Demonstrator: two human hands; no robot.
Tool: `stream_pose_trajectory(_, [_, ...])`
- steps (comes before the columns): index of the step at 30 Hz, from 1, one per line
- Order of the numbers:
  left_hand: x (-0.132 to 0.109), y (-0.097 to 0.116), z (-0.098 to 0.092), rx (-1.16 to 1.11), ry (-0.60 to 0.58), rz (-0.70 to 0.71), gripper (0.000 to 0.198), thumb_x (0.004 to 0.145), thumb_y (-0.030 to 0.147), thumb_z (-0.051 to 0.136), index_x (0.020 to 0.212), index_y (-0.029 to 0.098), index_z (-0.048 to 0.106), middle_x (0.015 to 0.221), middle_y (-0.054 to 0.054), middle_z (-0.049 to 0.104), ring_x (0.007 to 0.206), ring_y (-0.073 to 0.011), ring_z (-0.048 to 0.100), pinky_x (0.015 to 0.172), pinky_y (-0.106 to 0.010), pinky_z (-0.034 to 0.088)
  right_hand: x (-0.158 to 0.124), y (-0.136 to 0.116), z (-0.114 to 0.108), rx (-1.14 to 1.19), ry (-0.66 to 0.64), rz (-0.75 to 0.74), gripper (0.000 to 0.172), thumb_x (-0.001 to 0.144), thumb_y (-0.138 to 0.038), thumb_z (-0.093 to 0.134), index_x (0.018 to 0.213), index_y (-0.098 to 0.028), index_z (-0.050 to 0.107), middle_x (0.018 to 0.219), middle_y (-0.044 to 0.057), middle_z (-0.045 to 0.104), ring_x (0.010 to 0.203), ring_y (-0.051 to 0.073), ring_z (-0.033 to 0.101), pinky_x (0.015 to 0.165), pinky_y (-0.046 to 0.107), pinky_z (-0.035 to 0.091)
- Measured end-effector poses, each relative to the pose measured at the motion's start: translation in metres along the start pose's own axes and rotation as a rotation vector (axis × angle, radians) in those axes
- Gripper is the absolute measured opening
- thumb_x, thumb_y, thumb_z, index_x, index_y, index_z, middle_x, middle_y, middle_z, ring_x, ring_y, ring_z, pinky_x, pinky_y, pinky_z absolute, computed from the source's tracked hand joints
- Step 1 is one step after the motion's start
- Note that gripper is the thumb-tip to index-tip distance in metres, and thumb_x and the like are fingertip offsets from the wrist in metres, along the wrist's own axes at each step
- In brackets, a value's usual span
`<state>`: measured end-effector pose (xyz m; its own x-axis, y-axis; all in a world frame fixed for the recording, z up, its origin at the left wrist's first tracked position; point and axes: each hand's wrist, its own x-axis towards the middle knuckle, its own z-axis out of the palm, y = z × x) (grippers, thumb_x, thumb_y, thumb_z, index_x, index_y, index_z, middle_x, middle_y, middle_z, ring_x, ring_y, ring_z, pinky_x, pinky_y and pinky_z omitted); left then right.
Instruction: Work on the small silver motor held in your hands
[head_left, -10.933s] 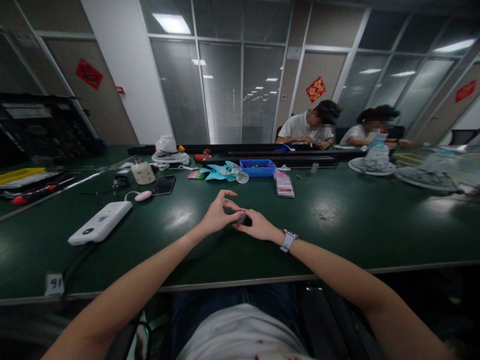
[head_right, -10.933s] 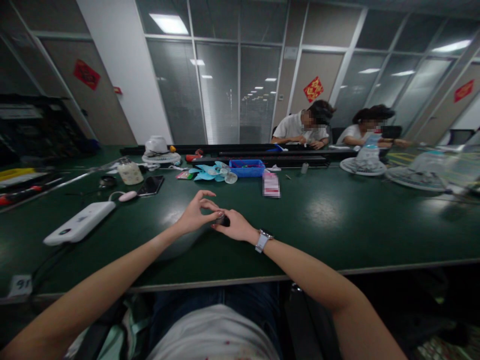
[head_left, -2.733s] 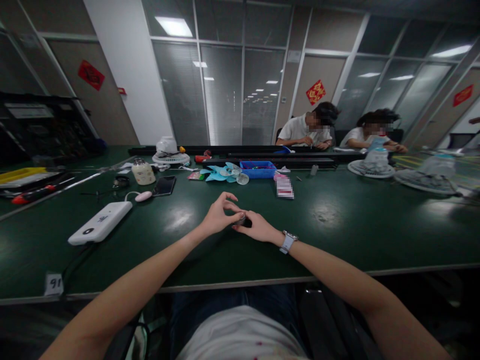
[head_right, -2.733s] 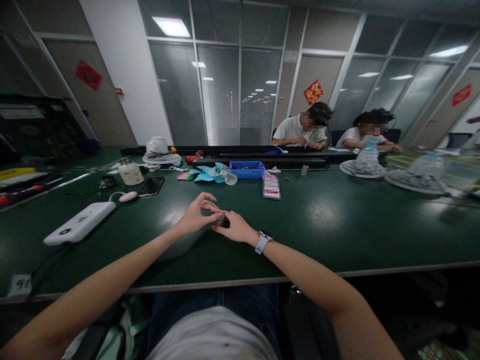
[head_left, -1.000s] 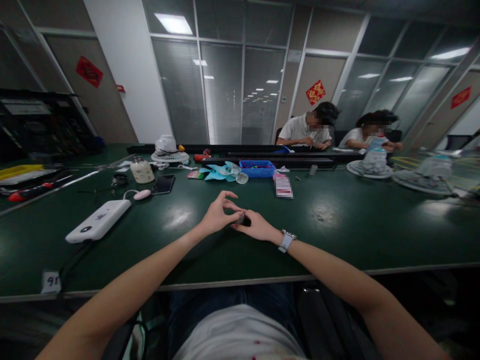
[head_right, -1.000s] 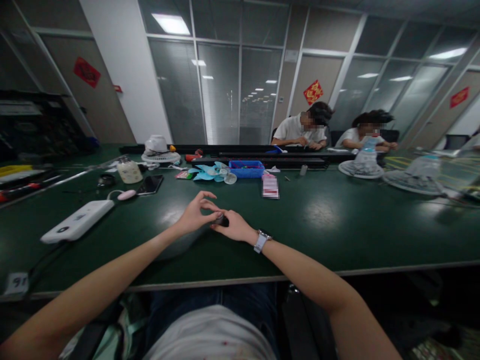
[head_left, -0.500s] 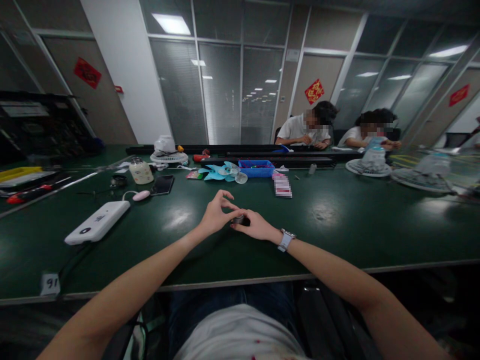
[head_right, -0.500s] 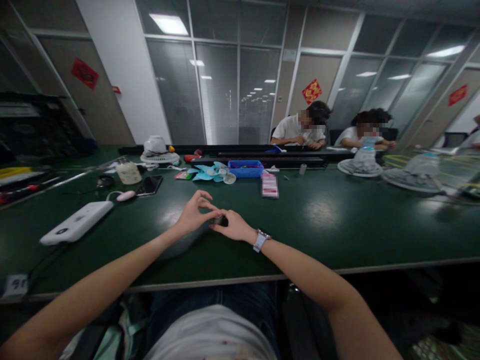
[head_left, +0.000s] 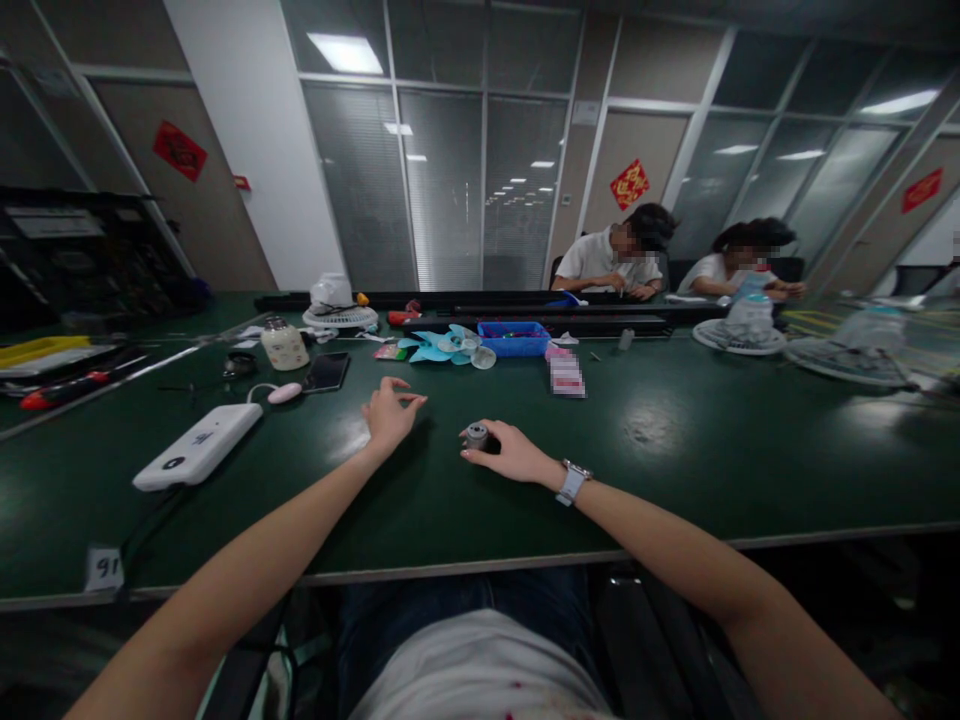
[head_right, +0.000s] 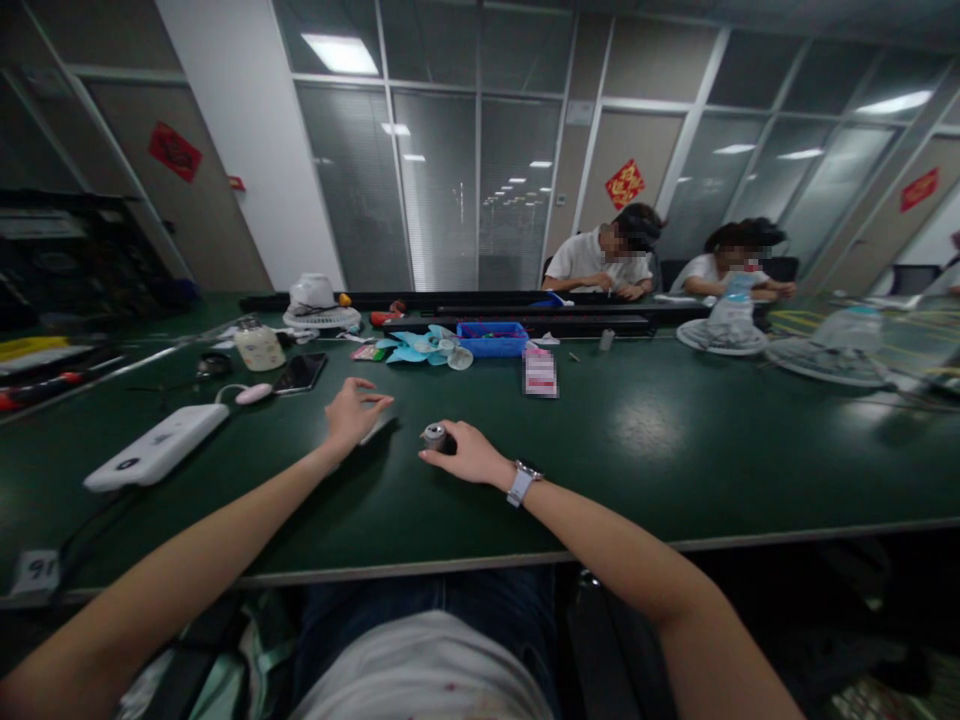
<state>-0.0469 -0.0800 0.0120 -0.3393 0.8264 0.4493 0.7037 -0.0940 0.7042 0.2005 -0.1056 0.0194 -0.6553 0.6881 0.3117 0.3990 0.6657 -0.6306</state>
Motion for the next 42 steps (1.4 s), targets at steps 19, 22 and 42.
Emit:
stream_pose_trajectory(19, [-0.015, 0.018, 0.002, -0.103, -0.04, -0.009, 0.035, 0.069, 0.036, 0.077, 0.091, 0.024, 0.052, 0.077, -0.006, 0.078, 0.094, -0.0332, 0.069, 0.09, -0.051, 0.042, 0.001, 0.004, 0.002, -0.001, 0.005, -0.006, 0.037, 0.084, -0.04, 0.067, 0.114, -0.018, 0.064, 0.107, 0.009, 0.067, 0.098, 0.022, 0.062, 0.087, 0.036, 0.047])
stream_pose_trajectory(22, [-0.026, 0.038, 0.005, -0.371, -0.112, 0.156, 0.038, 0.072, 0.038, 0.076, 0.094, 0.023, 0.049, 0.081, -0.004, 0.077, 0.086, -0.025, 0.072, 0.085, -0.039, 0.05, 0.001, 0.005, 0.002, -0.013, 0.009, -0.013, 0.035, 0.084, -0.039, 0.068, 0.111, -0.018, 0.065, 0.103, 0.008, 0.067, 0.095, 0.021, 0.061, 0.085, 0.035, 0.047])
stream_pose_trajectory(42, [-0.048, 0.062, 0.007, -0.351, -0.327, 0.411, 0.022, 0.076, 0.032, 0.073, 0.086, 0.019, 0.059, 0.101, -0.006, 0.071, 0.088, -0.02, 0.07, 0.087, -0.034, 0.048, 0.002, 0.007, 0.005, -0.033, 0.025, -0.031, 0.038, 0.083, -0.037, 0.068, 0.112, -0.014, 0.062, 0.096, 0.008, 0.067, 0.084, 0.02, 0.06, 0.075, 0.031, 0.045])
